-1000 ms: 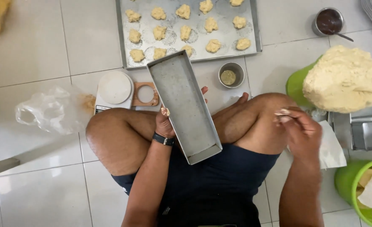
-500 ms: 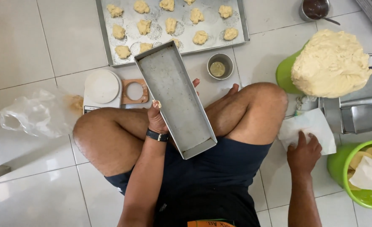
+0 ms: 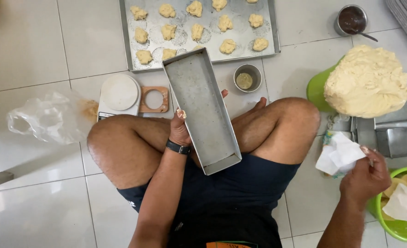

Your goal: Oiling the interior of a rectangular metal baking pan using a small cloth or paper.

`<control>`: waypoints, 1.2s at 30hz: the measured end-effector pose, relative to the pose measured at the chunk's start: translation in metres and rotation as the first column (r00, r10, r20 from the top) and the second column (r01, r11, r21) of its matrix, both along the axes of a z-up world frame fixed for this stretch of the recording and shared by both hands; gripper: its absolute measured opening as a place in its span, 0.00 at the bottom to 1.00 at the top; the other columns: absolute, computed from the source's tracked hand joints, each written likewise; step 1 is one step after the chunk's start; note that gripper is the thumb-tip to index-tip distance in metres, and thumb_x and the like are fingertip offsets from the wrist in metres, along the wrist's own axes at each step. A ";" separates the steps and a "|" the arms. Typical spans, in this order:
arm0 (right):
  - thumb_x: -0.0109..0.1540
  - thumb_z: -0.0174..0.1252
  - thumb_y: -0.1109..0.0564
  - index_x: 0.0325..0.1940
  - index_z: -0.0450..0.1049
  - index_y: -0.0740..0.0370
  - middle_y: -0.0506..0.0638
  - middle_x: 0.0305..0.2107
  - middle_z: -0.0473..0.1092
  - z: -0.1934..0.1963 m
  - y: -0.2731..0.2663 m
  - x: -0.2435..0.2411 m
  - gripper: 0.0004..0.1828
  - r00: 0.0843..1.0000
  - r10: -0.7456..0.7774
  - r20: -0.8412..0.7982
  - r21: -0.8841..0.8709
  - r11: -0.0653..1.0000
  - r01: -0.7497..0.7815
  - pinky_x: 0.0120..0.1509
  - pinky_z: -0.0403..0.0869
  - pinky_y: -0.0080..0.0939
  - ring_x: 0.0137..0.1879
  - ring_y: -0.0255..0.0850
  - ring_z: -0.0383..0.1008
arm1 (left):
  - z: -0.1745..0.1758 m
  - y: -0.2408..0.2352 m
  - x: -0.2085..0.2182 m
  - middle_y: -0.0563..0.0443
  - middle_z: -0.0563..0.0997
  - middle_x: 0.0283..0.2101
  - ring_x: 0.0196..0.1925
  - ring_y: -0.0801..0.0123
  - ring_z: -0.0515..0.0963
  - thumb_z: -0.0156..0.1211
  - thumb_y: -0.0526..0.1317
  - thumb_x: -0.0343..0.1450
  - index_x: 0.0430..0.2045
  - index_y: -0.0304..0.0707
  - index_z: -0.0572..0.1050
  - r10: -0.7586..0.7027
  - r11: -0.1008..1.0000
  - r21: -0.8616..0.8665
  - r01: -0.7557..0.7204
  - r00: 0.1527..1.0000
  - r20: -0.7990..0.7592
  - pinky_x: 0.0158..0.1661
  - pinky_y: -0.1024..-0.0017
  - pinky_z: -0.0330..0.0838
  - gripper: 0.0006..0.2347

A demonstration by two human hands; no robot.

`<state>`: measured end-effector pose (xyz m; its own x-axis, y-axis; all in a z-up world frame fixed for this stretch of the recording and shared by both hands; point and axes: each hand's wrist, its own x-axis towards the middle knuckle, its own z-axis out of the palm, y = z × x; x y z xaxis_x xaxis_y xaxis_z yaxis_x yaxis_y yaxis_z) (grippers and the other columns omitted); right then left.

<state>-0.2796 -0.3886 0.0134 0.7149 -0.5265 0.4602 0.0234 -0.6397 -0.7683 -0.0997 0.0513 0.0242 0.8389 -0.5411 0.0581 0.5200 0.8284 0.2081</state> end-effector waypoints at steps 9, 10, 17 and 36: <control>0.59 0.48 0.75 0.33 0.77 0.71 0.65 0.38 0.75 0.087 0.171 0.103 0.11 0.834 0.523 0.175 0.277 0.787 -0.551 0.61 0.74 0.50 0.50 0.51 0.77 | -0.121 -0.007 -0.009 0.39 0.81 0.52 0.52 0.52 0.83 0.67 0.38 0.64 0.60 0.42 0.67 0.366 0.854 0.344 -0.389 0.921 0.134 0.52 0.53 0.78 0.28; 0.59 0.48 0.75 0.33 0.77 0.71 0.65 0.38 0.75 0.090 0.188 0.119 0.11 0.832 0.525 0.178 0.275 0.785 -0.555 0.61 0.74 0.50 0.50 0.51 0.77 | -0.103 -0.007 -0.010 0.39 0.81 0.52 0.52 0.52 0.83 0.67 0.38 0.64 0.60 0.42 0.67 0.369 0.853 0.343 -0.394 0.919 0.138 0.52 0.53 0.78 0.28; 0.64 0.50 0.74 0.59 0.70 0.79 0.76 0.53 0.68 0.130 0.292 0.191 0.19 0.555 0.832 0.023 -0.272 0.539 -0.797 0.63 0.72 0.69 0.60 0.74 0.70 | -0.034 0.002 -0.015 0.46 0.79 0.53 0.53 0.67 0.77 0.71 0.36 0.61 0.65 0.45 0.65 0.289 0.779 0.449 -0.438 0.886 0.362 0.55 0.61 0.74 0.34; 0.70 0.52 0.60 0.49 0.74 0.54 0.47 0.31 0.69 0.076 0.306 0.124 0.07 0.637 0.721 -0.272 -0.698 0.308 -0.647 0.42 0.76 0.40 0.40 0.45 0.76 | -0.055 0.026 0.005 0.49 0.80 0.53 0.49 0.72 0.79 0.69 0.36 0.63 0.67 0.46 0.63 0.414 0.687 0.457 -0.565 0.821 0.392 0.50 0.68 0.76 0.33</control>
